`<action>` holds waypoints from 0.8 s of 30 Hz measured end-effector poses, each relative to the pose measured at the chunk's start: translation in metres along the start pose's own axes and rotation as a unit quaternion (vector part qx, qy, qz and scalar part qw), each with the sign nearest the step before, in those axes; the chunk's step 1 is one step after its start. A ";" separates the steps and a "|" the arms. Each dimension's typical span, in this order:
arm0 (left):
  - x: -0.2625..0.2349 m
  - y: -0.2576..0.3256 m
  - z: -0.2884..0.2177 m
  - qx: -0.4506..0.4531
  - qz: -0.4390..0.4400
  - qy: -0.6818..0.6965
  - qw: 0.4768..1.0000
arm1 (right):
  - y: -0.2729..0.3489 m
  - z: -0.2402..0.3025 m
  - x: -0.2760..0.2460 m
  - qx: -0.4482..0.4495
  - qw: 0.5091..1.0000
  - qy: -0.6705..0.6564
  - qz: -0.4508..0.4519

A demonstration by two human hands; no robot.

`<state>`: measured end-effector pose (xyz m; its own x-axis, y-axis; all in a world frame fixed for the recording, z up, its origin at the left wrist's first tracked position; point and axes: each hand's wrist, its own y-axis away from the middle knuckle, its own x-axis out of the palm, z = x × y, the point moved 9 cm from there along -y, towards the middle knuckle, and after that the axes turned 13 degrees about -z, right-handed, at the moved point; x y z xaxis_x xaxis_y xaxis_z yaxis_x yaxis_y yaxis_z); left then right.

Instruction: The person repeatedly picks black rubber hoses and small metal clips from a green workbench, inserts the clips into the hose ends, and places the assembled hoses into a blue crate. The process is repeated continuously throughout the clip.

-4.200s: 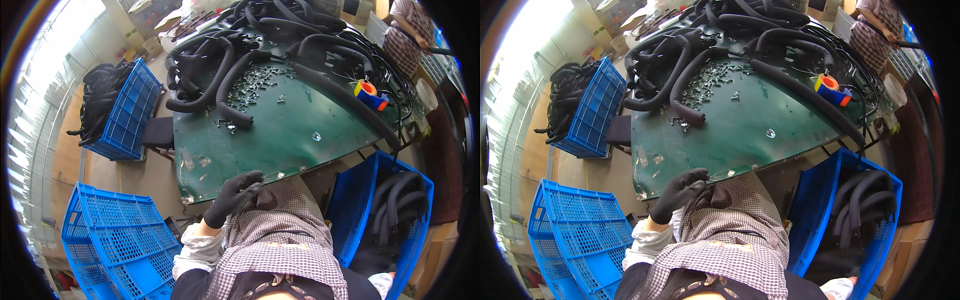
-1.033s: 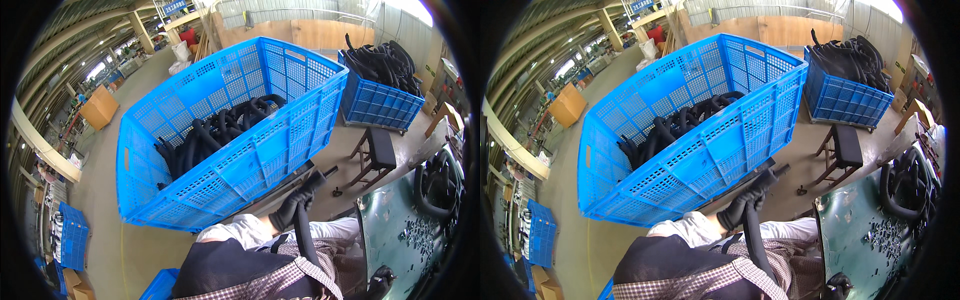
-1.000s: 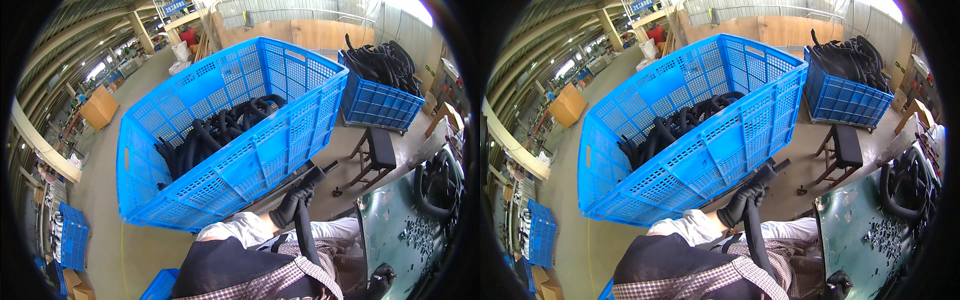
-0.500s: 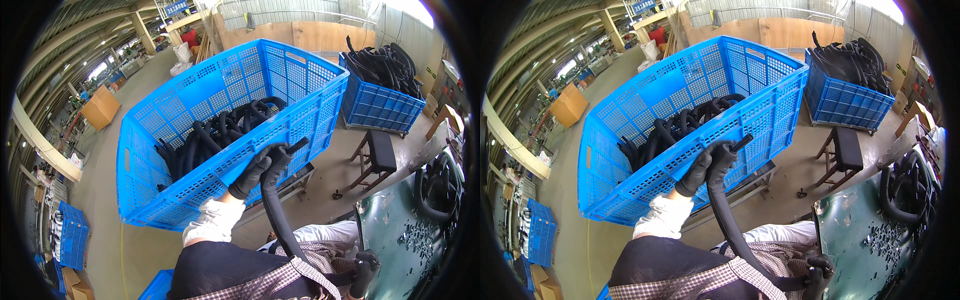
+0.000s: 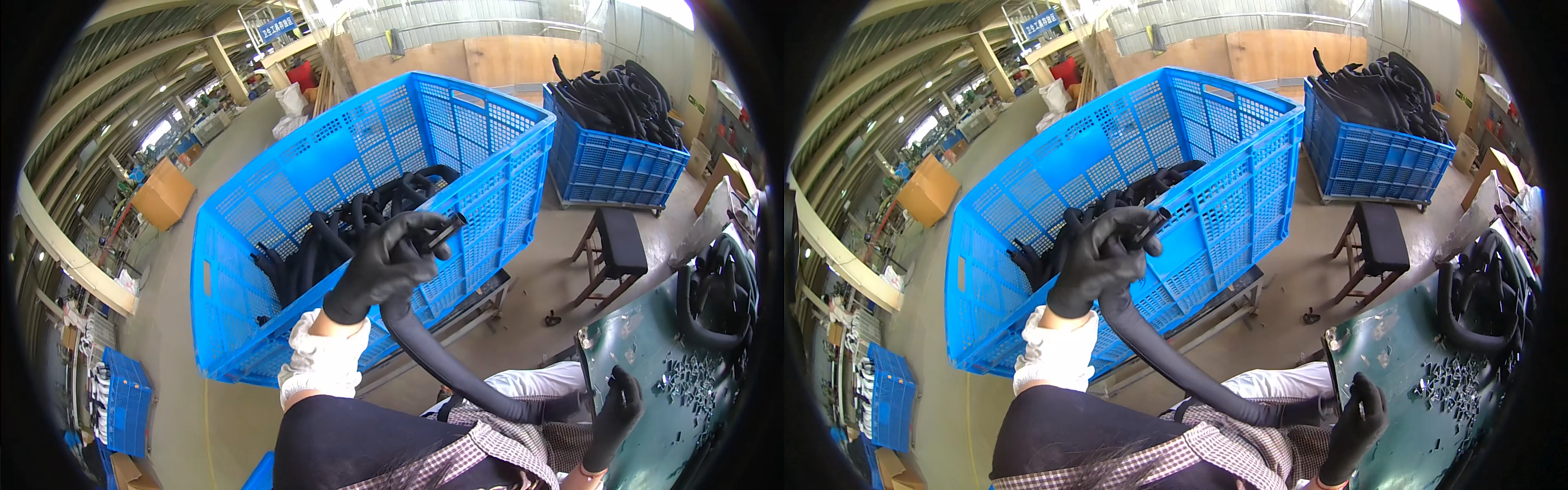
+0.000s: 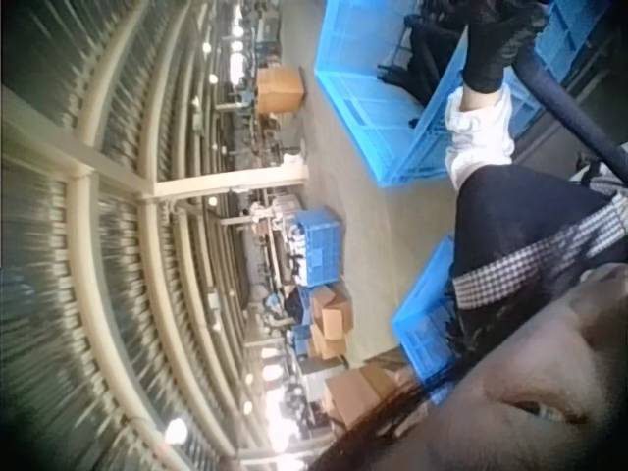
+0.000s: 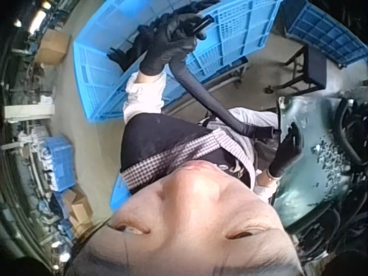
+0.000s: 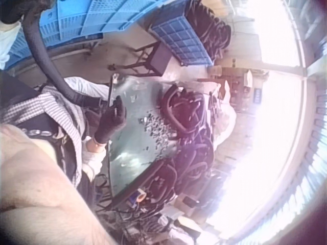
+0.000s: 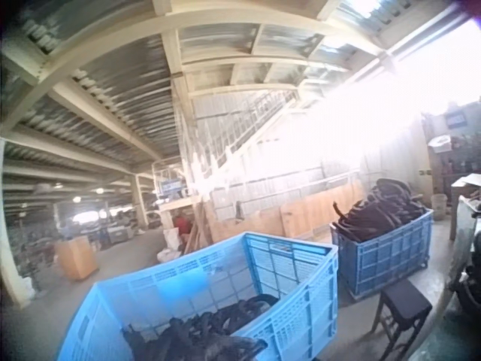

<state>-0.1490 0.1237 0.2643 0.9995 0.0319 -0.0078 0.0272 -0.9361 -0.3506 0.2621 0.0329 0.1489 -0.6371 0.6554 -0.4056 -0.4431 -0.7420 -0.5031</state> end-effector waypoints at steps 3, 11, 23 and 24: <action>0.044 0.027 0.010 0.029 0.102 0.039 0.994 | 0.015 0.018 0.018 0.182 0.944 -0.269 0.052; 0.091 0.044 -0.007 0.207 0.095 -0.208 0.951 | 0.047 0.051 0.083 0.305 0.862 -0.350 0.205; 0.147 0.083 0.061 0.255 0.127 -0.329 0.900 | 0.055 0.051 0.117 0.316 0.838 -0.372 0.247; 0.151 0.086 0.073 0.218 0.122 -0.324 0.913 | 0.057 0.043 0.116 0.320 0.841 -0.363 0.242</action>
<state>0.0027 0.0737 0.1651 0.7508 0.1739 -0.6372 -0.3451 -0.7193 -0.6029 0.1355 0.0602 0.1061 -0.9546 0.1682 0.2458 -0.1210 -0.9732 0.1957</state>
